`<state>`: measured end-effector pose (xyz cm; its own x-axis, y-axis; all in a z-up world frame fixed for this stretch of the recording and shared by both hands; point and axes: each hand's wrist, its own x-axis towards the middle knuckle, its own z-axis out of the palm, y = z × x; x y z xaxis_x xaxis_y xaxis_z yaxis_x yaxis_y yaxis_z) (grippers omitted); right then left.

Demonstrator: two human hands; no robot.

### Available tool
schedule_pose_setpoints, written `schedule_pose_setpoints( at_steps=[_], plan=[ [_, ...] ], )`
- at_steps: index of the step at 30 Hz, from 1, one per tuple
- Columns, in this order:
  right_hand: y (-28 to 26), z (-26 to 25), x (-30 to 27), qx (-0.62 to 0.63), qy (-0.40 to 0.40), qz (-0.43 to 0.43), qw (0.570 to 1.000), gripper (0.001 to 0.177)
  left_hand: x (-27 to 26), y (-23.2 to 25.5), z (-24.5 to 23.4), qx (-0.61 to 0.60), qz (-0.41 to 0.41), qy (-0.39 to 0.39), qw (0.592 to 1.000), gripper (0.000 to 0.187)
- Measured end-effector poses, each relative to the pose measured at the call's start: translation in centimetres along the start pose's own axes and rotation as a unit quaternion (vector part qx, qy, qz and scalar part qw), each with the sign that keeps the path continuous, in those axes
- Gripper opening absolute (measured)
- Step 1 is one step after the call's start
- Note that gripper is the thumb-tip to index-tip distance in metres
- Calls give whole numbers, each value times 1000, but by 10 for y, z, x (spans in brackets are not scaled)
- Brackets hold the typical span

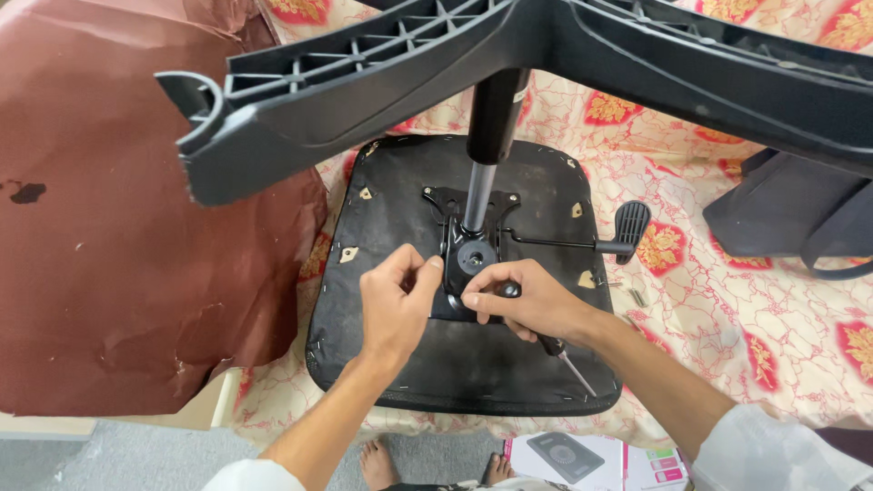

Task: The person uses a screwdriver to tighten screws on the underside of an office chair, securing the seat to the gas lift and base. The chair is upside down on a patterned floor covering.

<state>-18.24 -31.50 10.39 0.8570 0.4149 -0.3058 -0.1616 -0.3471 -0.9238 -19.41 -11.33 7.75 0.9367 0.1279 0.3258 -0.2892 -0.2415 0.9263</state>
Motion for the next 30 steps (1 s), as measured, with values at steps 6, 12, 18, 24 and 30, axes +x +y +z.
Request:
schedule_pose_setpoints(
  at_steps=[6,12,18,24,30],
  plan=[
    [29,-13,-19,54,37,-48,997,27,-22,24,30,53,57,-108,991,31],
    [49,-28,-37,71,136,-14,988,28,-24,32,67,135,56,-144,979,33],
    [62,-45,-54,80,167,-51,981,29,-27,35,90,169,3,-158,973,39],
    [82,-56,-67,26,179,-10,983,30,-24,47,101,155,-147,-245,946,42],
    [117,-80,-61,36,286,45,957,28,-26,54,97,208,-91,-178,958,42]
  ],
)
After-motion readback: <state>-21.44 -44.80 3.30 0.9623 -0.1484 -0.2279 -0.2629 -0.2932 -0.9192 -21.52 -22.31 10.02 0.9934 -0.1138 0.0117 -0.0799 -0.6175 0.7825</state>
